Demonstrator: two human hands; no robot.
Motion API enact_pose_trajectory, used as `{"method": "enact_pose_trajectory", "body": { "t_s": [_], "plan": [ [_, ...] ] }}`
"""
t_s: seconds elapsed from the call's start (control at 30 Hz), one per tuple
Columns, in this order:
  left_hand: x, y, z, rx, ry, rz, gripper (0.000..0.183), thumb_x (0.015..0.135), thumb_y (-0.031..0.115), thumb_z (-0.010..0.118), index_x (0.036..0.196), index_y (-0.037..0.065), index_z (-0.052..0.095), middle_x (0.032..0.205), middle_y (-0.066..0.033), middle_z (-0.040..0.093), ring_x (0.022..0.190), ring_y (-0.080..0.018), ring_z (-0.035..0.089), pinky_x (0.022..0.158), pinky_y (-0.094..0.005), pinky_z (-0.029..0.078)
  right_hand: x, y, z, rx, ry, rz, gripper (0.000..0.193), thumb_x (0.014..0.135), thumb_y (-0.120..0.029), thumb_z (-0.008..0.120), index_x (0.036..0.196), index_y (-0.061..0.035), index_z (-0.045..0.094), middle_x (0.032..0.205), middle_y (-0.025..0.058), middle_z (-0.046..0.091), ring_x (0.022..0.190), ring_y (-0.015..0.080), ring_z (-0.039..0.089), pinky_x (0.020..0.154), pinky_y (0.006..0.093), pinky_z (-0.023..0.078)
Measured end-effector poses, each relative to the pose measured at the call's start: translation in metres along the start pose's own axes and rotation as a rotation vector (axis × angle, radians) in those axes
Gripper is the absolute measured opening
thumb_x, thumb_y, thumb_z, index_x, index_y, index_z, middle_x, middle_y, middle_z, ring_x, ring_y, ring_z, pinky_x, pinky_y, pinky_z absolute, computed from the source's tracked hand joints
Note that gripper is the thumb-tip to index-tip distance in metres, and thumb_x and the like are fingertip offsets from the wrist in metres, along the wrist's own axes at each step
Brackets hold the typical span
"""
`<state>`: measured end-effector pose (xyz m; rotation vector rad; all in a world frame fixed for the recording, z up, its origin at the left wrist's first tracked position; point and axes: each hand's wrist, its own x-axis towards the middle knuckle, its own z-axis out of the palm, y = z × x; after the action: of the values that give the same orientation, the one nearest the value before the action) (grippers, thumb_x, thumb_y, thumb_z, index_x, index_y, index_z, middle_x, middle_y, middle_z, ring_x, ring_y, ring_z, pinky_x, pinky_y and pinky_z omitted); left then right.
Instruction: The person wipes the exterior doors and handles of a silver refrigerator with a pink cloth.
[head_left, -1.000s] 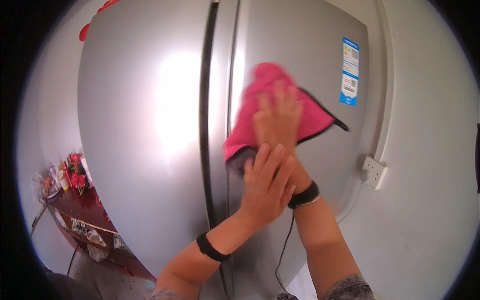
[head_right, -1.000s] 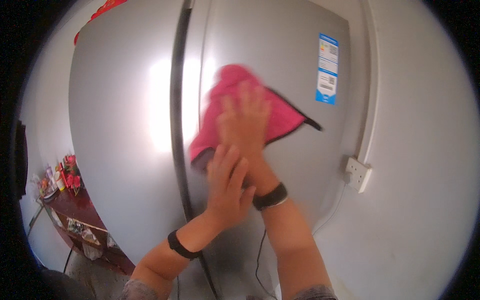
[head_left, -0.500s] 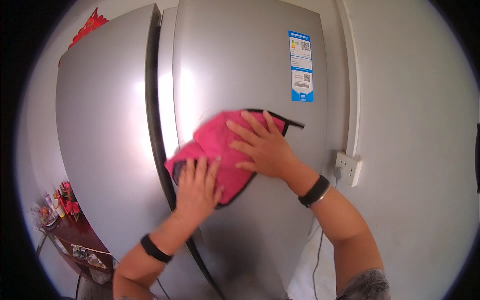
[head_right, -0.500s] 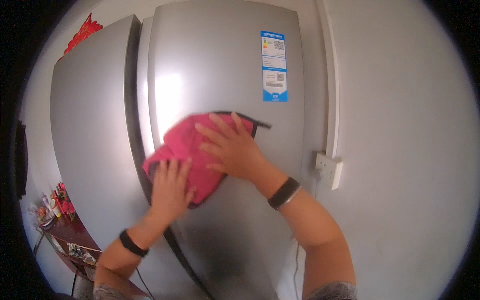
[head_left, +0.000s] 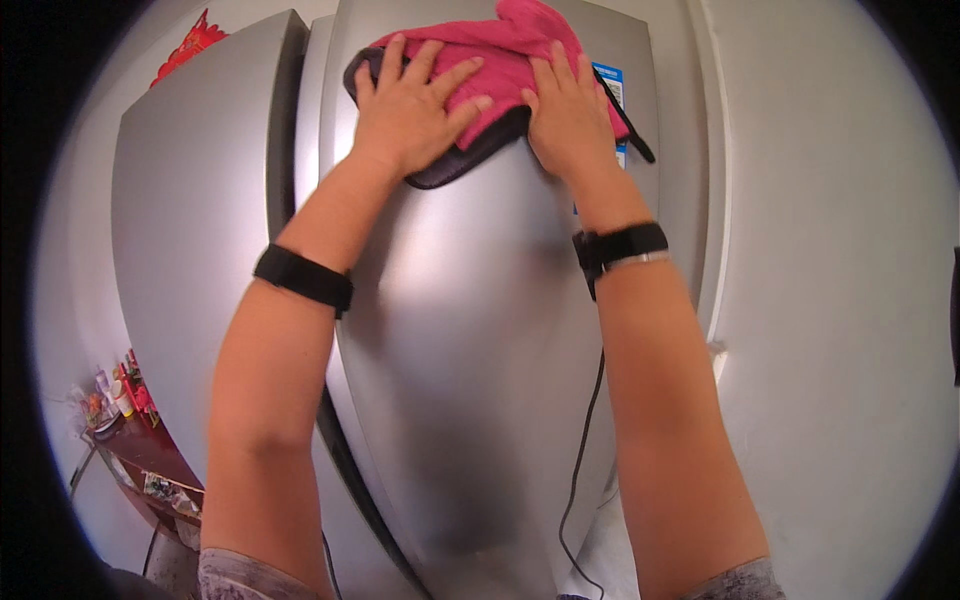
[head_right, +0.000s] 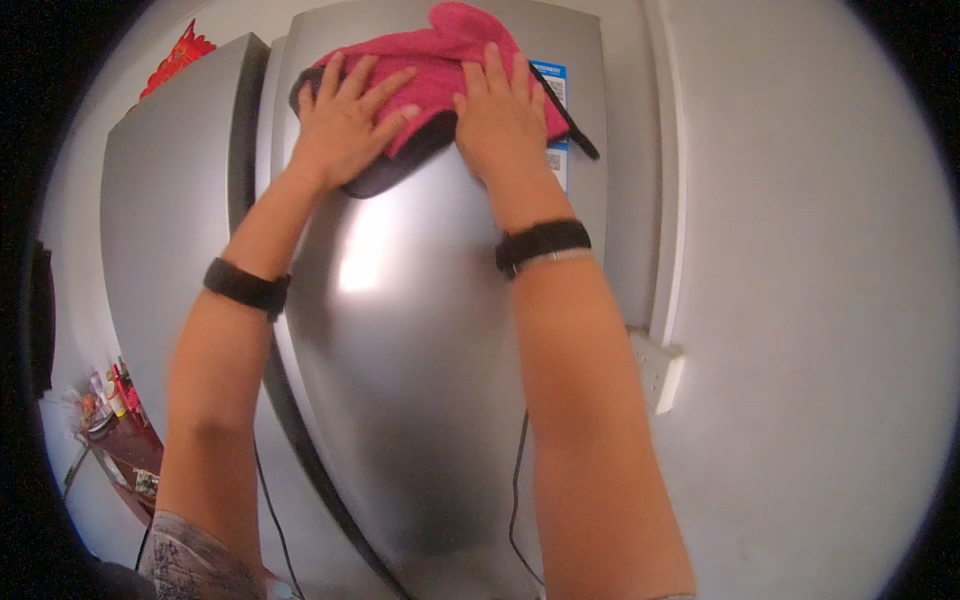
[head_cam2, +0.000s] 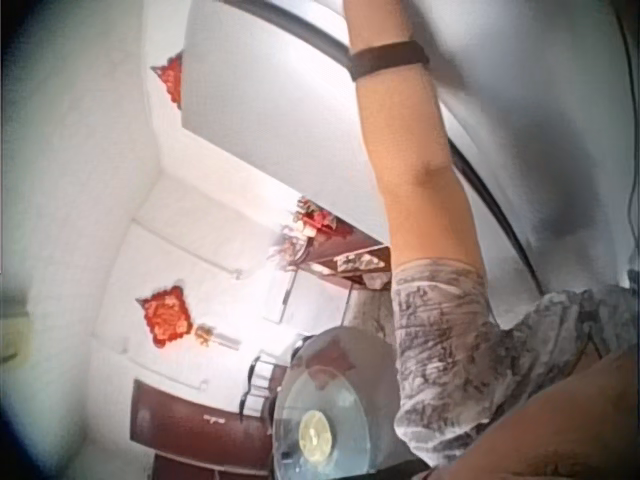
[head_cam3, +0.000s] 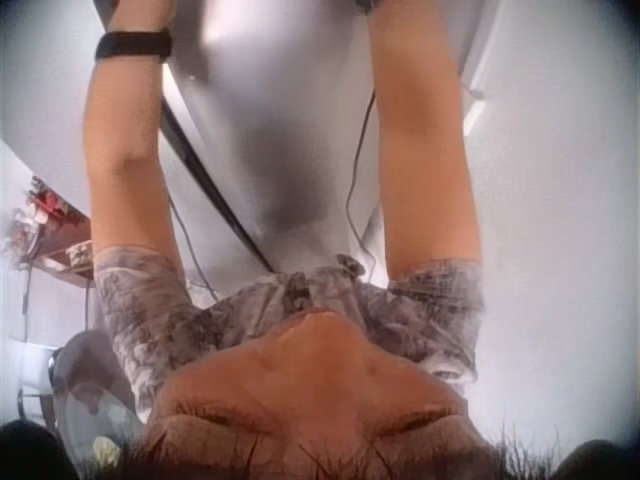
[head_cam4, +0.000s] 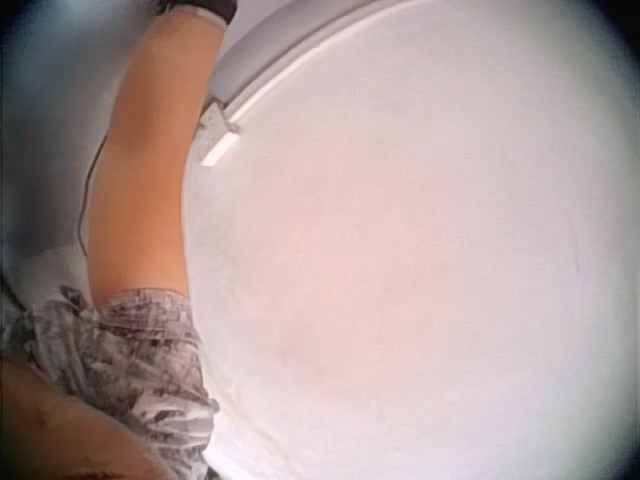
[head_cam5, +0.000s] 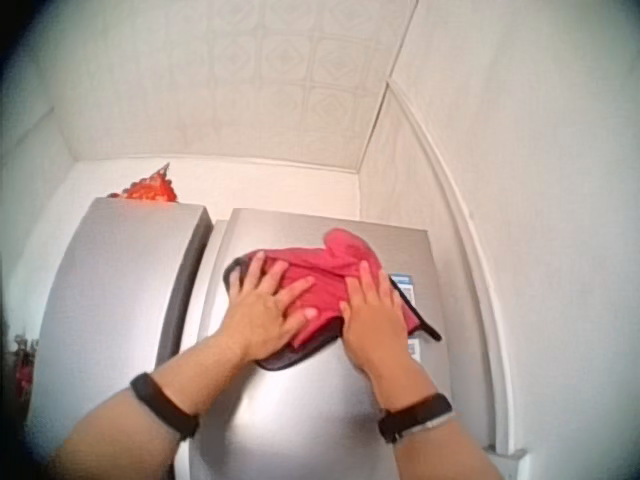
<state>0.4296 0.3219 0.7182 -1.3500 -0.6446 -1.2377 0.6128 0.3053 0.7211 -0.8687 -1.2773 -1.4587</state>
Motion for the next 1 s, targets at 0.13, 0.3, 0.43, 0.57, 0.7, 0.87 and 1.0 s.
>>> {"method": "enact_pose_trajectory", "body": {
  "t_s": [0.13,0.3,0.43,0.57,0.7,0.87,1.0],
  "plan": [
    [-0.023,0.044,-0.008,-0.159,-0.063,0.12,0.054,0.079,0.047,0.055,0.128,0.028,0.044,0.133,-0.0118,0.038,0.128,-0.0371,0.023,0.097,-0.0604,0.022,-0.068,0.004,-0.027,-0.005,-0.071,0.163,0.048,0.086,-0.027,0.048,0.126,-0.0012,0.041,0.139,0.02,0.028,0.126,0.044,0.023,0.101,0.0534,0.023],
    [-0.097,0.079,-0.048,-0.326,-0.367,0.375,0.059,0.071,0.043,0.063,0.125,0.023,0.048,0.134,-0.0134,0.036,0.129,-0.0389,0.019,0.098,-0.0618,0.019,-0.195,-0.039,-0.074,0.02,-0.209,0.285,0.066,0.077,-0.036,0.059,0.123,0.0074,0.039,0.136,0.0296,0.023,0.124,0.0525,0.018,0.099,0.0604,0.02],
    [-0.177,0.078,-0.094,-0.402,-0.608,0.505,0.056,0.071,0.04,0.063,0.123,0.022,0.052,0.132,-0.011,0.039,0.131,-0.0368,0.018,0.099,-0.0603,0.016,-0.278,-0.102,-0.115,0.167,-0.481,0.332,0.068,0.076,-0.036,0.062,0.122,0.0093,0.039,0.134,0.0324,0.021,0.121,0.0577,0.016,0.097,0.0647,0.016],
    [-0.189,0.069,-0.097,-0.427,-0.681,0.473,0.054,0.069,0.034,0.067,0.12,0.021,0.054,0.129,-0.0112,0.039,0.131,-0.0378,0.016,0.099,-0.0613,0.017,-0.266,-0.115,-0.119,0.196,-0.592,0.323,0.07,0.076,-0.039,0.061,0.122,0.0082,0.039,0.134,0.0319,0.021,0.121,0.058,0.015,0.096,0.0672,0.014],
    [-0.126,0.068,-0.071,-0.327,-0.44,0.274,0.061,0.068,0.032,0.068,0.126,0.022,0.047,0.132,-0.013,0.036,0.131,-0.039,0.016,0.098,-0.0618,0.018,-0.188,-0.066,-0.074,0.061,-0.354,0.308,0.072,0.079,-0.043,0.056,0.127,0.0058,0.033,0.132,0.0324,0.023,0.122,0.0573,0.014,0.096,0.0662,0.015],
    [-0.053,0.079,-0.031,-0.265,-0.183,0.262,0.06,0.071,0.027,0.065,0.127,0.021,0.045,0.135,-0.0121,0.034,0.13,-0.0369,0.019,0.098,-0.0572,0.021,-0.123,-0.01,-0.048,0.053,-0.075,0.317,0.065,0.077,-0.033,0.061,0.125,0.0042,0.037,0.135,0.0299,0.023,0.123,0.0535,0.018,0.098,0.062,0.017],
    [-0.056,0.116,-0.03,-0.385,-0.191,0.287,0.055,0.07,0.026,0.064,0.124,0.022,0.05,0.133,-0.0118,0.038,0.129,-0.0366,0.022,0.1,-0.0576,0.019,-0.155,-0.002,-0.069,-0.018,-0.172,0.398,0.062,0.078,-0.029,0.06,0.124,0.0056,0.036,0.133,0.0312,0.024,0.122,0.0541,0.019,0.098,0.0599,0.018]
  ]
}}
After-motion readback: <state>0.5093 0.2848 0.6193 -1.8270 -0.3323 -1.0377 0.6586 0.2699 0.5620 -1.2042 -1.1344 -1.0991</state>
